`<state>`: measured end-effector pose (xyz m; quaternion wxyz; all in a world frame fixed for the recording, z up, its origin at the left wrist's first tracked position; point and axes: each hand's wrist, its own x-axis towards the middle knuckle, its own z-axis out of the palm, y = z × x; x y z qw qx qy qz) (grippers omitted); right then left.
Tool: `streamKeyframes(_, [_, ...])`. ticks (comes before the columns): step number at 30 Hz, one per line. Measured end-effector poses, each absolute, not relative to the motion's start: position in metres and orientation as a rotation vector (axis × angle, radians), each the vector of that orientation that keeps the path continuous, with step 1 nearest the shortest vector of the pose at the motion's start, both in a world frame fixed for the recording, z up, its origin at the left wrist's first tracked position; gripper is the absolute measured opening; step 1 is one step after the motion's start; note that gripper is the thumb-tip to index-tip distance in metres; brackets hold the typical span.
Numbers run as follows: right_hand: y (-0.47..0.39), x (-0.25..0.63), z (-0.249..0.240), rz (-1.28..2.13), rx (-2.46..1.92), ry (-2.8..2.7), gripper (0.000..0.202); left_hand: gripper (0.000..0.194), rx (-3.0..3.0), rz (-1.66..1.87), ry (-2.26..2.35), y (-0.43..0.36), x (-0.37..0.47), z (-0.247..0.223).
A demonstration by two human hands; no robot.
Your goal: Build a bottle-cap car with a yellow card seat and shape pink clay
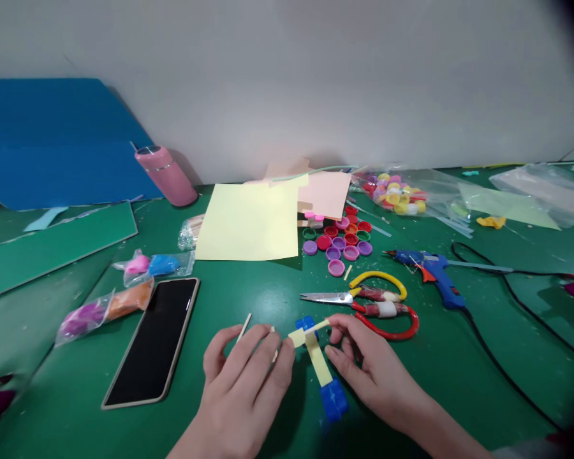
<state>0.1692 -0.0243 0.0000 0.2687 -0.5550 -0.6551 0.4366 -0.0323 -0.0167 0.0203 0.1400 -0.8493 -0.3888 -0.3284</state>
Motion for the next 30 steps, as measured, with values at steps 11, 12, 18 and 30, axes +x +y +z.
streamKeyframes(11, [-0.024,0.172,0.0,1.183,-1.526,-1.749,0.025,0.015,-2.568,-1.284,-1.348,-0.014,-0.033,0.032])
streamKeyframes(12, [-0.023,0.172,0.001,1.182,-1.53,-1.747,0.025,0.016,-2.582,-1.304,-1.383,-0.013,-0.034,0.033])
streamKeyframes(18, [-0.022,0.171,0.003,1.169,-1.529,-1.75,0.024,0.017,-2.659,-1.289,-1.456,-0.002,-0.03,0.037])
streamKeyframes(30, [-0.02,0.172,0.011,0.816,-1.425,-1.708,0.015,0.017,-2.562,-1.293,-1.631,-0.011,-0.033,0.027])
